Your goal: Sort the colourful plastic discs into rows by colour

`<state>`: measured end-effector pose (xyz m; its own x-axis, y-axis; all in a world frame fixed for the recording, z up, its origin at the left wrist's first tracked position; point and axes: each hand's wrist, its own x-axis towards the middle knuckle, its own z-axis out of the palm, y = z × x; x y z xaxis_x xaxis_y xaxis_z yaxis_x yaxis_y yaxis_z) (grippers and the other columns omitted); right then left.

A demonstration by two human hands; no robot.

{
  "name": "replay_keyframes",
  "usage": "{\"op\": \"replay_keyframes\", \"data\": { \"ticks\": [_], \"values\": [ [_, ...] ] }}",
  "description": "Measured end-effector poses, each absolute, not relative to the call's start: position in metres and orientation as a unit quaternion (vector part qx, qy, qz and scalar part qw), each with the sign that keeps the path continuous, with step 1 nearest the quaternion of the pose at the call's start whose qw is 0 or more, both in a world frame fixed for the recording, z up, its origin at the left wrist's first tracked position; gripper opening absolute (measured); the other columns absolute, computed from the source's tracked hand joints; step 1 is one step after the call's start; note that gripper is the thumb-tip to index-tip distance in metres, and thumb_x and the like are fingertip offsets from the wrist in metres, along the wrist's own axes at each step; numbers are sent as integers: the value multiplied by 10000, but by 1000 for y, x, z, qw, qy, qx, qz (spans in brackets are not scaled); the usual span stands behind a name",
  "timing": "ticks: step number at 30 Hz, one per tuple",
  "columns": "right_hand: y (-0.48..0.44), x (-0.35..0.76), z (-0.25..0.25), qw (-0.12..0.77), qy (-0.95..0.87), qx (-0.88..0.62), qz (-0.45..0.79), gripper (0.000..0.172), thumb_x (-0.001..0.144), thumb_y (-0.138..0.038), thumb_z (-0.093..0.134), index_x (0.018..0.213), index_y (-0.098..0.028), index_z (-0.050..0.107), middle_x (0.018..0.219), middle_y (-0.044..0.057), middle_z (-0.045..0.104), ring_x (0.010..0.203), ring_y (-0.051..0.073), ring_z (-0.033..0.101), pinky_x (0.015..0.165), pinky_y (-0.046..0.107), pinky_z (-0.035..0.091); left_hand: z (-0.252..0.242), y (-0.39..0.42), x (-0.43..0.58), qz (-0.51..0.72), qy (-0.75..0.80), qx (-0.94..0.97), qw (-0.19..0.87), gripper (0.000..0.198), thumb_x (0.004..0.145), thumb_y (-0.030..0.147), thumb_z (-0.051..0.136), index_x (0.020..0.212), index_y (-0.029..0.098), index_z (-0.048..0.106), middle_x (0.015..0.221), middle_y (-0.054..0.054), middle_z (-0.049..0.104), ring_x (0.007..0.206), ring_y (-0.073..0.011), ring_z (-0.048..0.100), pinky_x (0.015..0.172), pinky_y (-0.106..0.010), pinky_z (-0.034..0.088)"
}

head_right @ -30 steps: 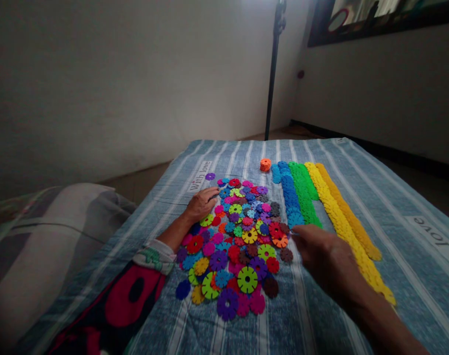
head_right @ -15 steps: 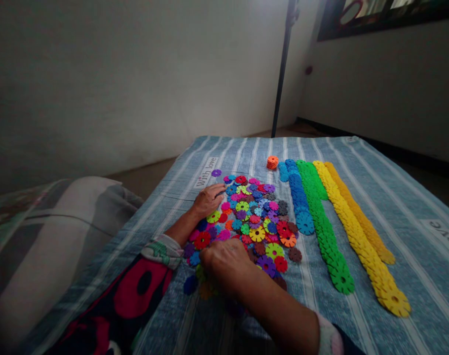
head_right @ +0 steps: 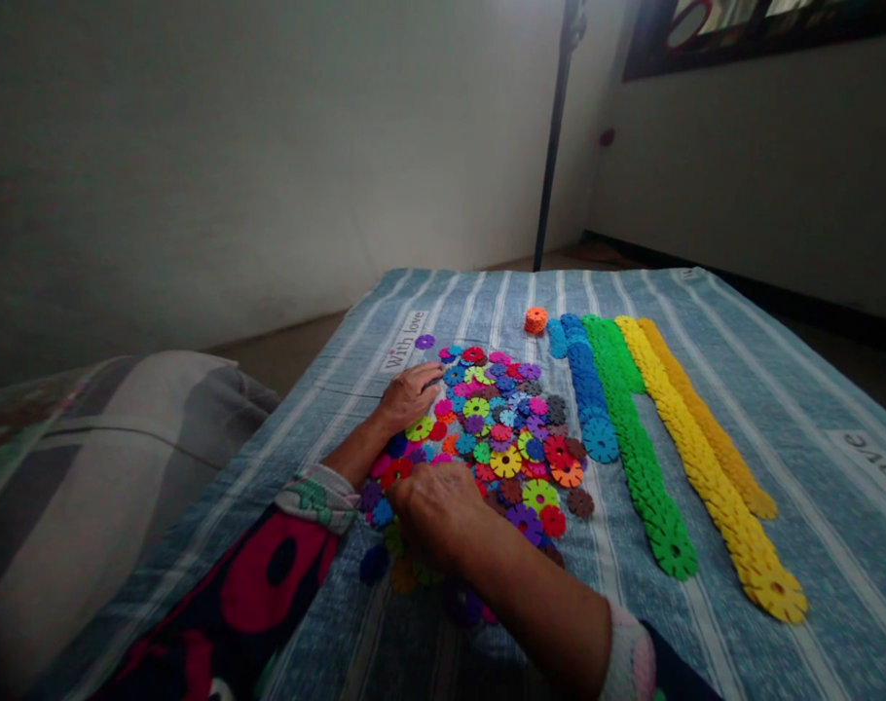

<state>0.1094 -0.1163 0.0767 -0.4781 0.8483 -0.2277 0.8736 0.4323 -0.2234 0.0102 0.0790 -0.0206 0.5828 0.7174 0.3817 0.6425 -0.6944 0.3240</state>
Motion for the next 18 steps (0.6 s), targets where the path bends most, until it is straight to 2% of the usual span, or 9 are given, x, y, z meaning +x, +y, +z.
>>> {"op": "replay_keyframes", "data": {
  "ticks": [11, 18],
  "values": [
    [-111, 102, 80, 53, 854, 494, -156, 228, 828, -109, 521, 971, -115, 699, 909, 146, 722, 804, 242, 702, 639, 289, 522, -22, 81, 10, 238, 382, 890, 73, 324, 830, 197, 514, 1112, 172, 673, 1261, -90, 641, 1164, -212, 597, 1060, -386, 451],
    [-111, 103, 77, 32, 861, 485, -151, 224, 811, -105, 527, 953, -121, 700, 888, 138, 724, 800, 243, 701, 635, 290, 521, -21, 81, 10, 246, 386, 886, 75, 319, 813, 194, 523, 1089, 215, 681, 1257, -55, 649, 1170, -201, 595, 1070, -385, 442]
  ]
}}
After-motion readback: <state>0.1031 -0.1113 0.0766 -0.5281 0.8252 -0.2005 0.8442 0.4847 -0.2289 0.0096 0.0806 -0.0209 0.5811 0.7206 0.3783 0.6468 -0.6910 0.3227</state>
